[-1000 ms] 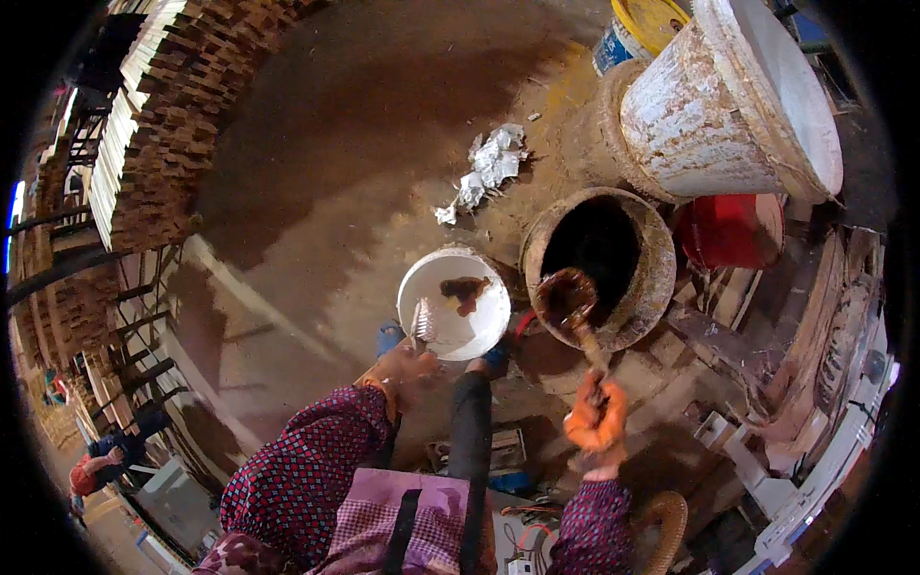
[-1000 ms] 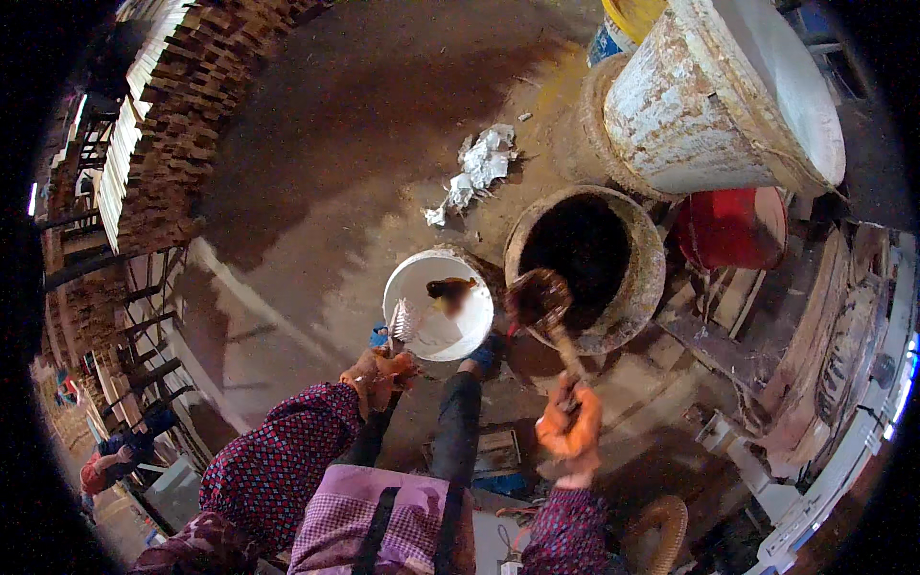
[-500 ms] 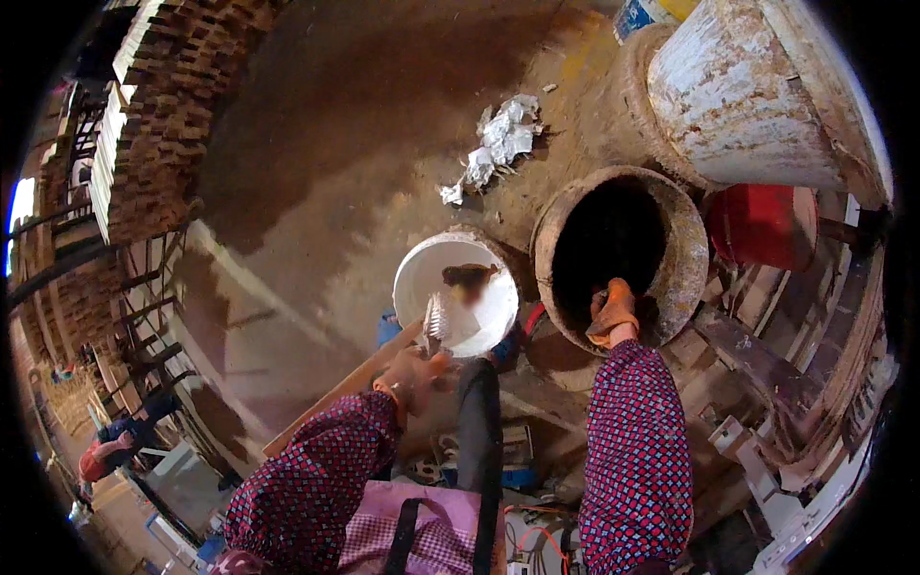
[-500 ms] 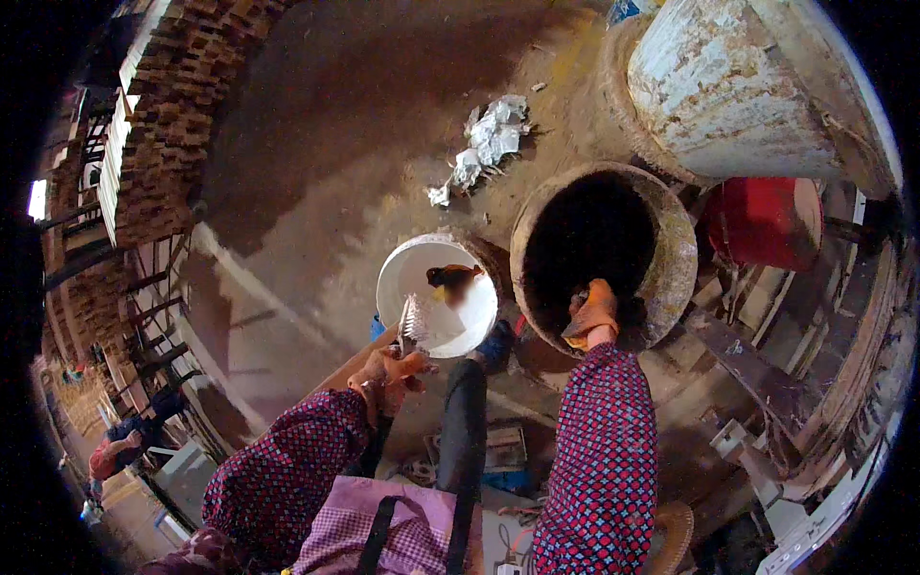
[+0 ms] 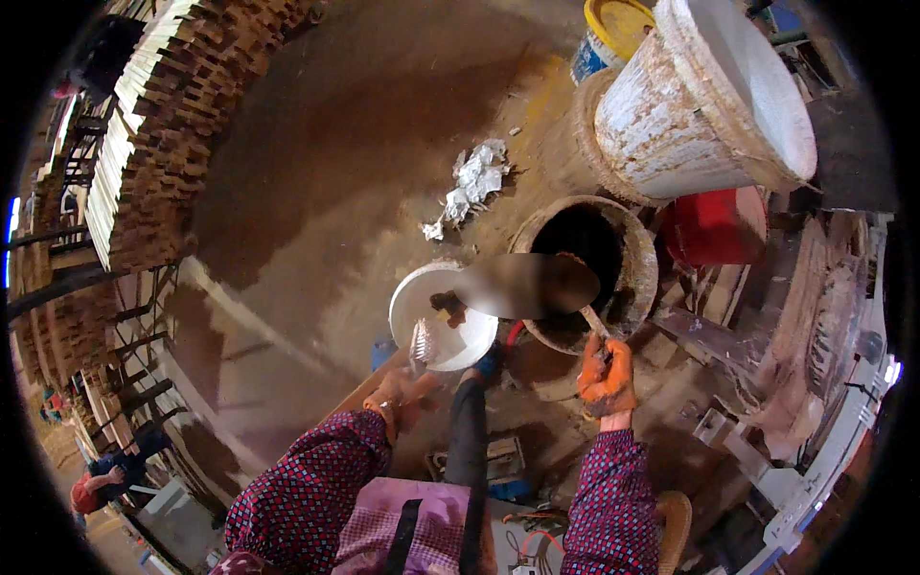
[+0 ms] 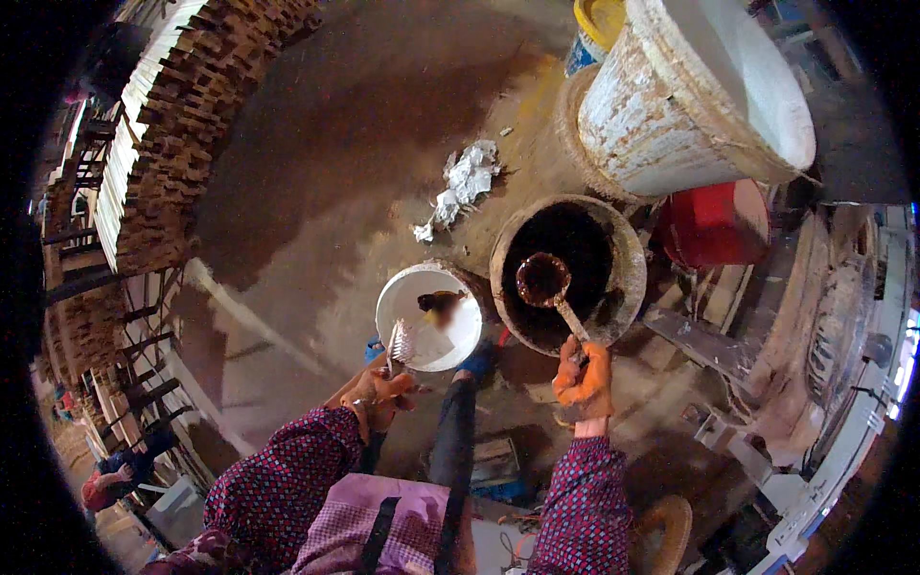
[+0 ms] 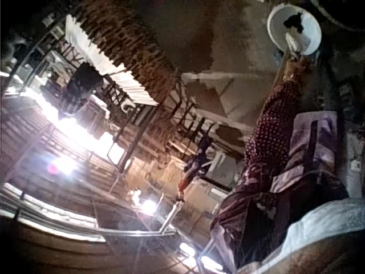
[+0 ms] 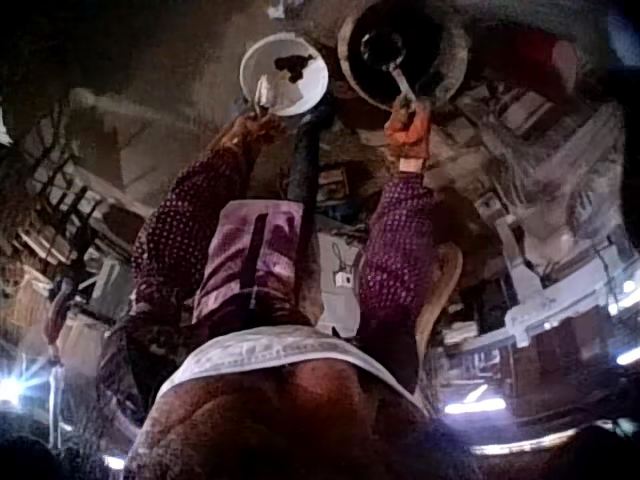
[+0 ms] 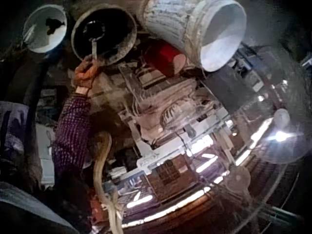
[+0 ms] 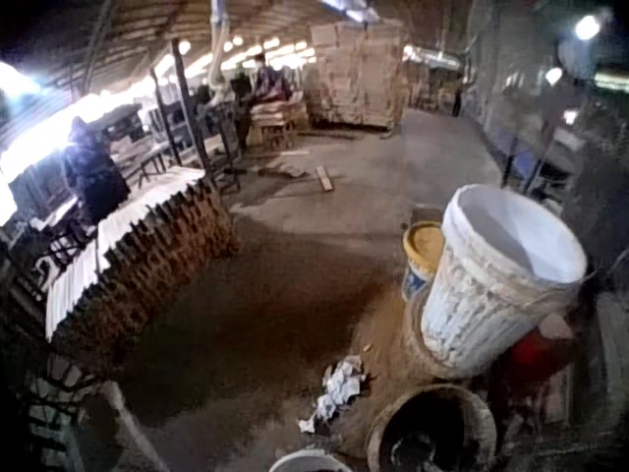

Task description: The person mixes a white paste-like substance in a bucket using a metal tool. They scrape the sides of the bucket and add more of the white substance from the floor into the bucket. Later, they use a wooden stick to stir the mixture and then pour a dark liquid from a larger container into the bucket.

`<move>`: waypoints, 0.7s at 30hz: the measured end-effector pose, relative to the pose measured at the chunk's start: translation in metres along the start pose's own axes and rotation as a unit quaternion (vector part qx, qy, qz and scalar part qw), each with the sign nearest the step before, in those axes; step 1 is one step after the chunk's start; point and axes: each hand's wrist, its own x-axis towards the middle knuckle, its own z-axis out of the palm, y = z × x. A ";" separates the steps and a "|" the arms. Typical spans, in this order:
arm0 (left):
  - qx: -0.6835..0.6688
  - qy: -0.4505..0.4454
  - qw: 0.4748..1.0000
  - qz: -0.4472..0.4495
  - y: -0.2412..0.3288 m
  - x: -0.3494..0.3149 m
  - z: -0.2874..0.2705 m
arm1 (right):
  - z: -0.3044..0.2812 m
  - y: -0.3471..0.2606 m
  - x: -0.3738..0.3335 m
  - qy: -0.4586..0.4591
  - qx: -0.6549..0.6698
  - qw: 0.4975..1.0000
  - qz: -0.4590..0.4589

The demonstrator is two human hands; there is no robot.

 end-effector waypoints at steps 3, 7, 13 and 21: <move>0.001 -0.020 1.000 0.003 0.006 -0.004 -0.003 | -0.004 0.013 -0.040 -0.002 -0.001 1.000 0.001; 0.004 -0.022 1.000 0.008 0.024 -0.024 -0.004 | -0.009 0.065 -0.077 -0.005 -0.022 0.998 -0.052; -0.016 -0.018 0.999 -0.026 0.023 -0.033 -0.037 | -0.001 0.174 -0.067 0.089 -0.097 0.984 -0.122; -0.103 -0.065 0.991 -0.055 0.019 -0.027 -0.074 | 0.012 0.247 -0.042 0.100 -0.104 0.972 -0.187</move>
